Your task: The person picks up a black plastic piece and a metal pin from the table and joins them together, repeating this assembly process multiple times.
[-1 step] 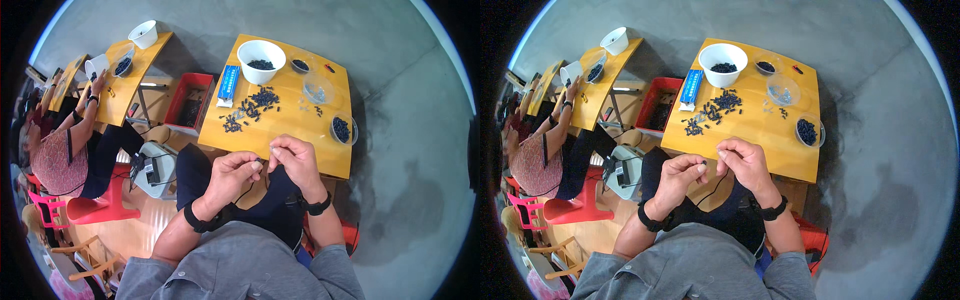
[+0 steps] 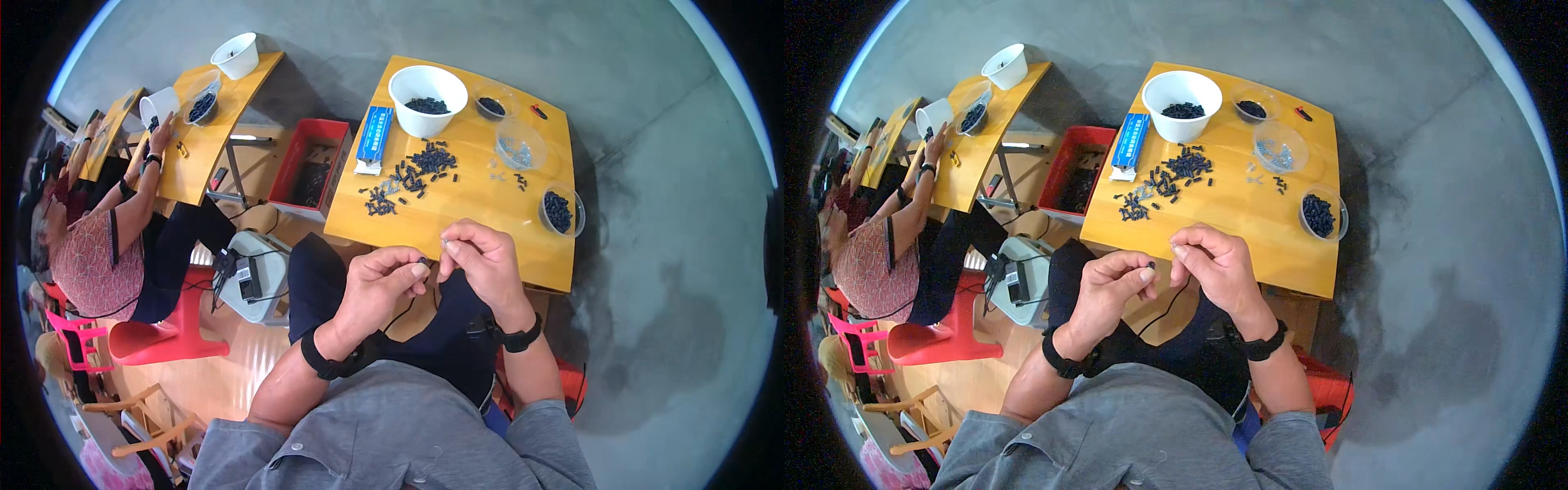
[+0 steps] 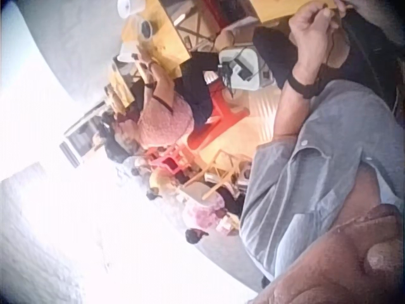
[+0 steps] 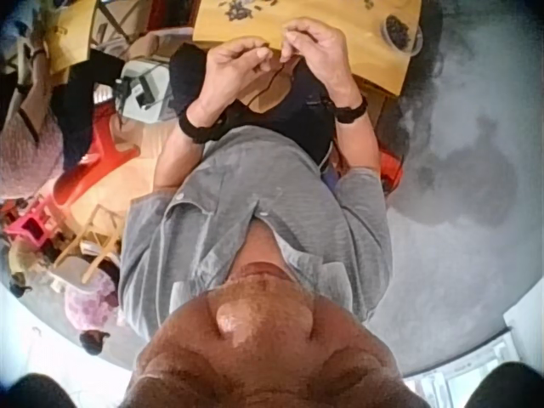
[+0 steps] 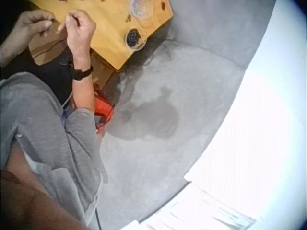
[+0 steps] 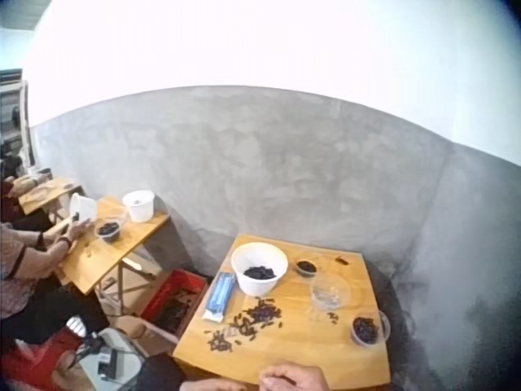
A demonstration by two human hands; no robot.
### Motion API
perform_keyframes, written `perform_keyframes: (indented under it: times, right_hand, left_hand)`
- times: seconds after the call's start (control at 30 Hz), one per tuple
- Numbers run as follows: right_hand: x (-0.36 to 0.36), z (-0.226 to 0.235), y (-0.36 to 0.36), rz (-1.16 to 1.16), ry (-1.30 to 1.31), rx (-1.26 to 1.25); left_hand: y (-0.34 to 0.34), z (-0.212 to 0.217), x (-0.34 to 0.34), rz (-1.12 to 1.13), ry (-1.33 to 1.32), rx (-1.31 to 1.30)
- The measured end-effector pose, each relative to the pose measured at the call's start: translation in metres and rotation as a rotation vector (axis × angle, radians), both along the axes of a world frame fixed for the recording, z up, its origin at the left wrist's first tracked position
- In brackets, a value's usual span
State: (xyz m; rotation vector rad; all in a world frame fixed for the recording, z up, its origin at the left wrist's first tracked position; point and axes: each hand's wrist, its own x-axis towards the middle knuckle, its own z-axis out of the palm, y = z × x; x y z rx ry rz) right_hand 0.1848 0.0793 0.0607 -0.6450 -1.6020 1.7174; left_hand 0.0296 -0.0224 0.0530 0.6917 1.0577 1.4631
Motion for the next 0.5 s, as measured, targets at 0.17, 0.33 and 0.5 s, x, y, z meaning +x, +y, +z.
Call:
perform_keyframes:
  times: [0.17,0.33,0.5]
  right_hand:
    - [0.001,0.009,-0.006,0.009,-0.003,0.016]
    - [0.006,0.016,-0.01,0.037,-0.007,0.069]
    - [0.008,0.031,-0.014,0.126,-0.02,0.089]
  left_hand:
    - [-0.005,0.003,0.003,-0.016,-0.024,0.027]
    - [-0.007,0.007,0.003,-0.031,0.053,0.035]
    - [-0.009,0.01,0.003,-0.063,0.072,0.053]
